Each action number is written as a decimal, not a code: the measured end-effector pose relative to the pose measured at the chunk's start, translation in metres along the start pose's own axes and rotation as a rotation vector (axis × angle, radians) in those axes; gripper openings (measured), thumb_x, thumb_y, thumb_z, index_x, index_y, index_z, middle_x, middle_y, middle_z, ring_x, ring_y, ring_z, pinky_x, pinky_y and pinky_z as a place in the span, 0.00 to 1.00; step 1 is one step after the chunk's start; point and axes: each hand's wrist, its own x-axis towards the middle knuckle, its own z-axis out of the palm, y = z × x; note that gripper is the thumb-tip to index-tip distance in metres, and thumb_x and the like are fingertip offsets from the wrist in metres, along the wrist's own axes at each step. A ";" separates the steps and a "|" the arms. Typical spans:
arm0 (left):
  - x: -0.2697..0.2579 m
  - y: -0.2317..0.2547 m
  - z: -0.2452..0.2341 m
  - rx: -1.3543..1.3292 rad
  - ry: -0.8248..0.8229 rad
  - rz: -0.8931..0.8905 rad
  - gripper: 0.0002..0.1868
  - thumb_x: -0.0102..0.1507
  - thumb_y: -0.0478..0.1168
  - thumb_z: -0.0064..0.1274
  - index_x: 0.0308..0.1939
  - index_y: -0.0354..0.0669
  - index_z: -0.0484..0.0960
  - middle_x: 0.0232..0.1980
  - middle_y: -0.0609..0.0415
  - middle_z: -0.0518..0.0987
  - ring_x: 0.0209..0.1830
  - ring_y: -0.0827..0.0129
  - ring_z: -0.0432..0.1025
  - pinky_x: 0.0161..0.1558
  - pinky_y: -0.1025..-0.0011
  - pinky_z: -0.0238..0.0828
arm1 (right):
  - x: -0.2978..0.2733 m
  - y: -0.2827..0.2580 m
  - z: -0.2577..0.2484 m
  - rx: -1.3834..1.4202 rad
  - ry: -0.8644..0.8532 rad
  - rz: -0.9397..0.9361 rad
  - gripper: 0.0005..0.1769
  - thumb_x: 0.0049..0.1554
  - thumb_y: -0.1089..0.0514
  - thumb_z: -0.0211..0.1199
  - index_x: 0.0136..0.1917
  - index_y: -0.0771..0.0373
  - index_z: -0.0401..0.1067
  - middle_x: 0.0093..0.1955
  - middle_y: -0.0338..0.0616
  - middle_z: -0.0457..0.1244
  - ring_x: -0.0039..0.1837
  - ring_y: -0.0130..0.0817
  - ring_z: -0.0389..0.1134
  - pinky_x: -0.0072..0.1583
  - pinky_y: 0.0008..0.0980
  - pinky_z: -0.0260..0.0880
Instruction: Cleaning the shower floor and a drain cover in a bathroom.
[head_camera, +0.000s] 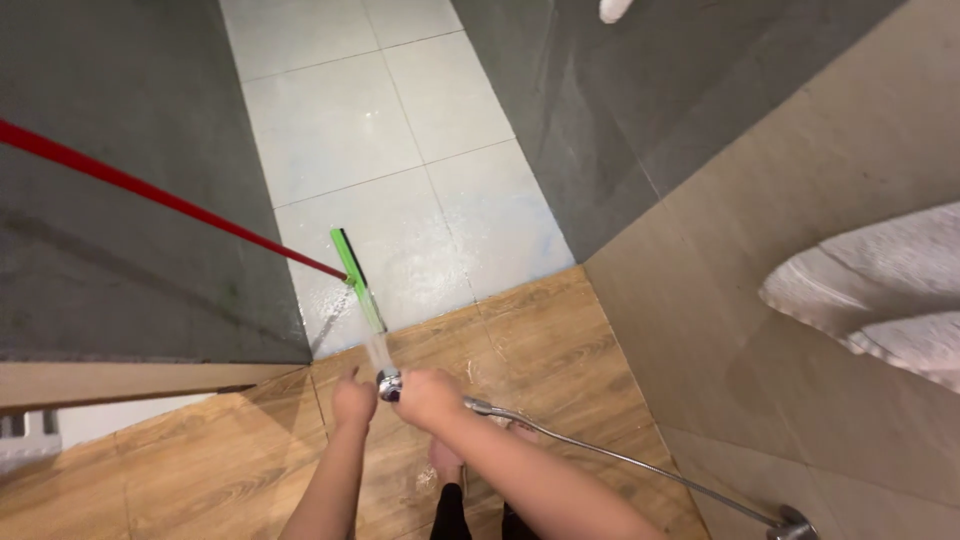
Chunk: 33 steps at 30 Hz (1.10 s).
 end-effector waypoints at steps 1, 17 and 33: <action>-0.004 -0.013 -0.007 0.000 0.008 -0.015 0.28 0.56 0.37 0.52 0.62 0.41 0.80 0.60 0.36 0.80 0.60 0.45 0.75 0.62 0.59 0.70 | 0.005 -0.003 0.010 -0.003 -0.012 -0.012 0.16 0.53 0.47 0.63 0.48 0.59 0.76 0.45 0.56 0.70 0.49 0.56 0.72 0.52 0.51 0.71; -0.044 -0.028 -0.008 -0.070 -0.061 -0.177 0.31 0.58 0.35 0.48 0.68 0.41 0.74 0.65 0.39 0.77 0.61 0.48 0.74 0.60 0.60 0.70 | 0.032 0.057 0.046 -0.092 -0.055 0.030 0.14 0.53 0.53 0.60 0.50 0.59 0.77 0.50 0.55 0.70 0.53 0.53 0.72 0.56 0.48 0.73; -0.026 0.114 0.104 0.038 -0.236 0.307 0.30 0.56 0.35 0.48 0.65 0.41 0.76 0.65 0.40 0.76 0.65 0.48 0.70 0.66 0.59 0.65 | -0.006 0.216 -0.050 0.097 0.275 0.544 0.19 0.53 0.46 0.64 0.53 0.56 0.75 0.52 0.56 0.70 0.56 0.54 0.71 0.59 0.48 0.71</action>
